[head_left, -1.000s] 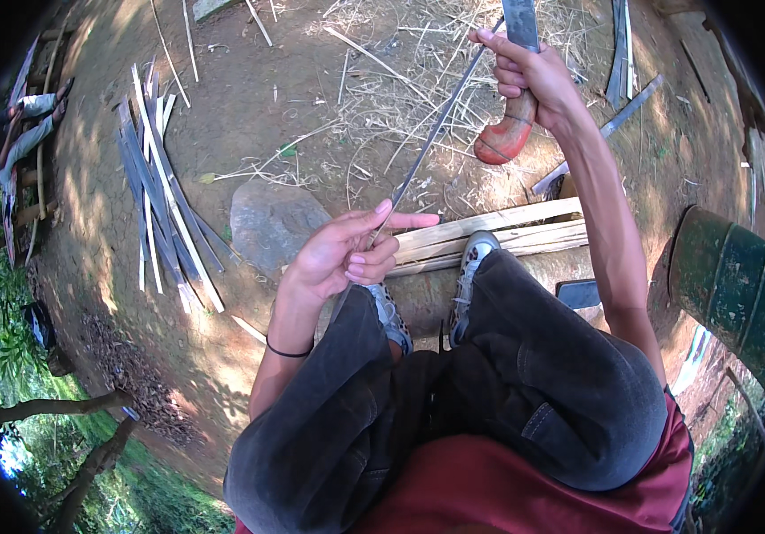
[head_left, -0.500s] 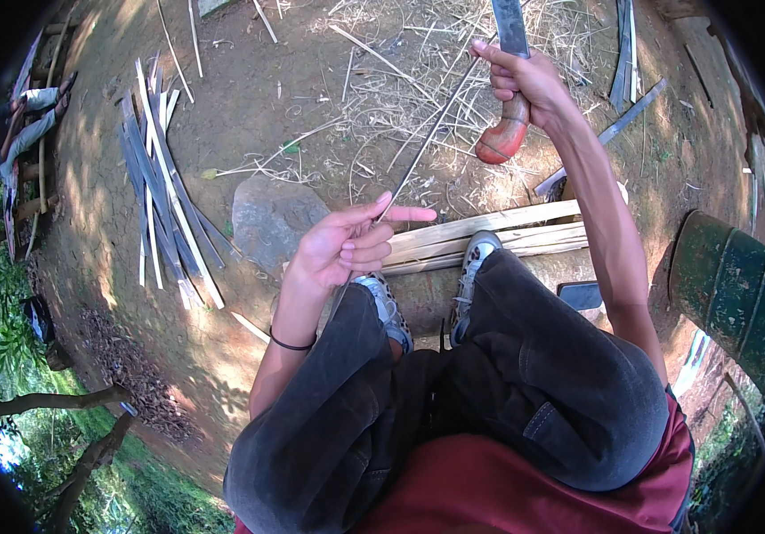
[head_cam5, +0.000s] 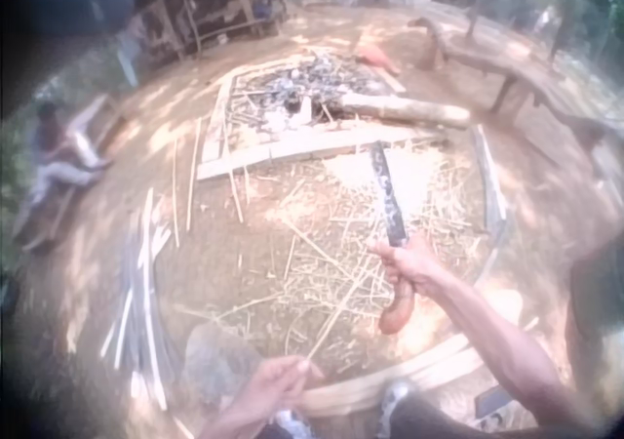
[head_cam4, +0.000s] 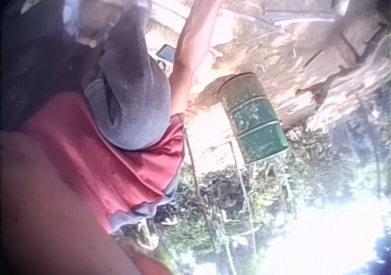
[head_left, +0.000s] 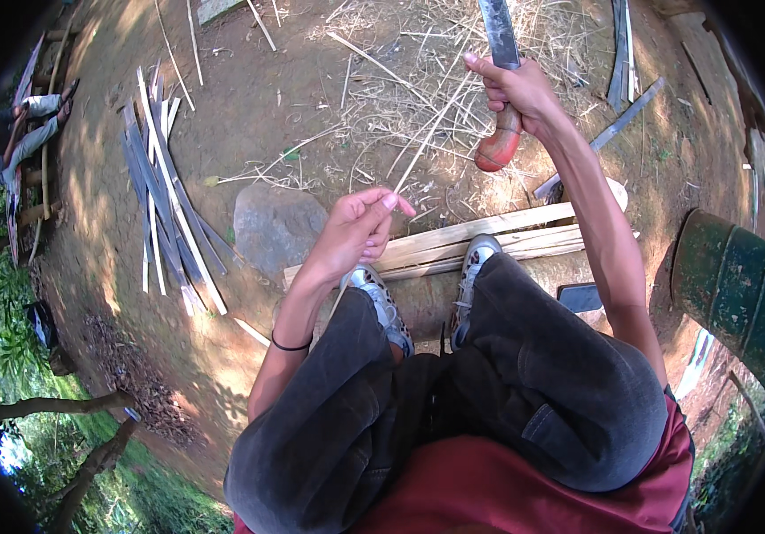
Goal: The person shaves a thin strip of bamboo with a machete, repeatedly drawing the blade along the length of the strip while holding it by hand.
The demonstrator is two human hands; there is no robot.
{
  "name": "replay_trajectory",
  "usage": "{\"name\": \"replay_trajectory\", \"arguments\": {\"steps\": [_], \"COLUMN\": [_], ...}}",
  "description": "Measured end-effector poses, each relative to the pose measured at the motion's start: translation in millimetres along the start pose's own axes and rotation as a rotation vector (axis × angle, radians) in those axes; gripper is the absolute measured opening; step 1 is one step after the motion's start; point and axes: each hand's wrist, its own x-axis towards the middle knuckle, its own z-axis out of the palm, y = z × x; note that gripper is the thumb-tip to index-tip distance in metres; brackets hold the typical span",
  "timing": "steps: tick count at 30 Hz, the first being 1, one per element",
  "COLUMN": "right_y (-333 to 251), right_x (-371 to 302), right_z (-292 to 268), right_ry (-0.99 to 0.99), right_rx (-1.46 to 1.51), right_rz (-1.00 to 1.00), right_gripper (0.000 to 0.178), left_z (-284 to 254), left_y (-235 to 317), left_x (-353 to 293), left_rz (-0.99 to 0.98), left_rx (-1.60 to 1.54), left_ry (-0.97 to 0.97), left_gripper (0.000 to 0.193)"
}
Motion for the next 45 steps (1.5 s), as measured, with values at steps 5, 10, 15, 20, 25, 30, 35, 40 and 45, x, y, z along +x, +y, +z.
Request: {"name": "replay_trajectory", "arguments": {"steps": [5,10,15,20,25,30,35,40,45], "right_y": [-10,6,21,42,48,63,62,71,77], "right_x": [-9,-56,-108,-112,-99,-78,-40,-1,75], "right_z": [-3,21,56,73,76,71,52,22,-78], "right_ry": [-0.051,-0.043,-0.085,-0.064,-0.065,-0.041,0.027,0.06,0.312], "right_rx": [0.161,0.033,-0.621,-0.874,-1.101,-1.222,-1.231,-1.283,-1.142], "right_rz": [-0.014,-0.034,-0.403,-0.628,-0.608,-0.623,-0.653,-0.607,-0.31], "right_gripper": [0.029,0.03,0.022,0.019,0.018,0.016,0.007,0.015,0.031], "left_z": [10,6,0,10,13,5,8,6,5], "left_y": [-9,-14,-8,9,8,3,-6,-11,-21], "left_x": [5,11,23,19,19,16,7,-4,-43], "left_rz": [0.092,0.18,0.292,0.301,0.337,0.276,0.226,0.187,0.073], "left_rx": [0.194,0.243,0.423,0.47,0.402,0.434,0.389,0.425,0.373], "left_ry": [0.241,0.345,0.456,0.502,0.55,0.513,0.471,0.454,0.404], "left_gripper": [0.03,0.031,0.03,0.029,0.029,0.03,0.031,0.031,0.032]}}
